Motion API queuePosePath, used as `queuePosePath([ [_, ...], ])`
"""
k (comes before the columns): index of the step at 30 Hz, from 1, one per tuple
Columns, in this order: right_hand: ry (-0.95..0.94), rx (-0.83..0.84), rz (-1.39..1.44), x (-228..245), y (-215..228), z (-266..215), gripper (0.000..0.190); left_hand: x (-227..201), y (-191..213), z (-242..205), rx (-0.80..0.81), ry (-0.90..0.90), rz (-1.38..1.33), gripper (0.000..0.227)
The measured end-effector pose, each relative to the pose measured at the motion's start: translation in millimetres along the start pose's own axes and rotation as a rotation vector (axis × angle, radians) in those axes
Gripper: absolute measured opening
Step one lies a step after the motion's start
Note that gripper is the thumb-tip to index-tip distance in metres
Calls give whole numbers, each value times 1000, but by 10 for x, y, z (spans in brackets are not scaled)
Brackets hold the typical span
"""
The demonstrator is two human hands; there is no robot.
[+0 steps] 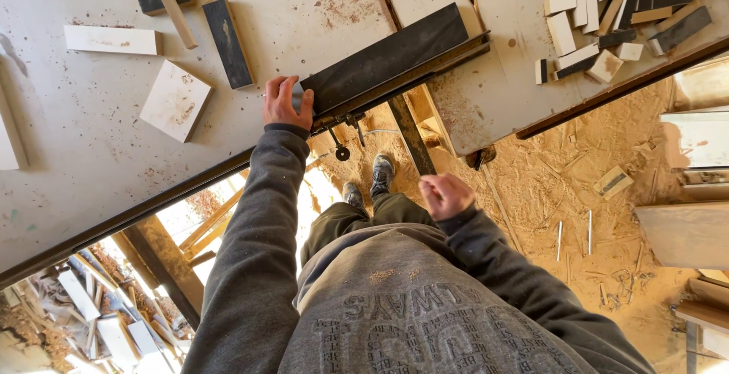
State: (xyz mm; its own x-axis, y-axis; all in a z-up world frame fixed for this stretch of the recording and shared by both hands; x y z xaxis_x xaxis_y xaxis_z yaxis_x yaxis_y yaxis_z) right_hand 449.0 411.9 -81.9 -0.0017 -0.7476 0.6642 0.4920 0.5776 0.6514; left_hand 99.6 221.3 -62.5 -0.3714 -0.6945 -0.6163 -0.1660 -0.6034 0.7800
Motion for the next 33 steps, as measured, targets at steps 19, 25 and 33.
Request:
queuePosePath([
  [19,248,261,-277,-179,-969,2327,33,167,-59,-12,227,178,-63,51],
  [25,212,214,-259,-16,-986,2329,28,339,25,9,219,144,-170,49],
  [33,250,220,-294,-186,-1081,2252,24,734,392,-108,170,175,-207,31],
])
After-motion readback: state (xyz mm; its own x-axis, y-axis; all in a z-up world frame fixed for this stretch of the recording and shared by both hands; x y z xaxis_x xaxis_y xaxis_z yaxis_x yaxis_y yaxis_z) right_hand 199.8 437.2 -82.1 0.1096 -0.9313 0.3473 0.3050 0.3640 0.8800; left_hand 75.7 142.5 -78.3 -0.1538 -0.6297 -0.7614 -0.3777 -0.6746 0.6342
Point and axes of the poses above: each hand's wrist, its own z-axis towards the middle knuckle, its own y-axis out of the back of the hand, x = y × z, the point moved 2 cm from there along z, towards the middle knuckle, and after that the axes turned 9 degrees about y, right-handed, at the moved point
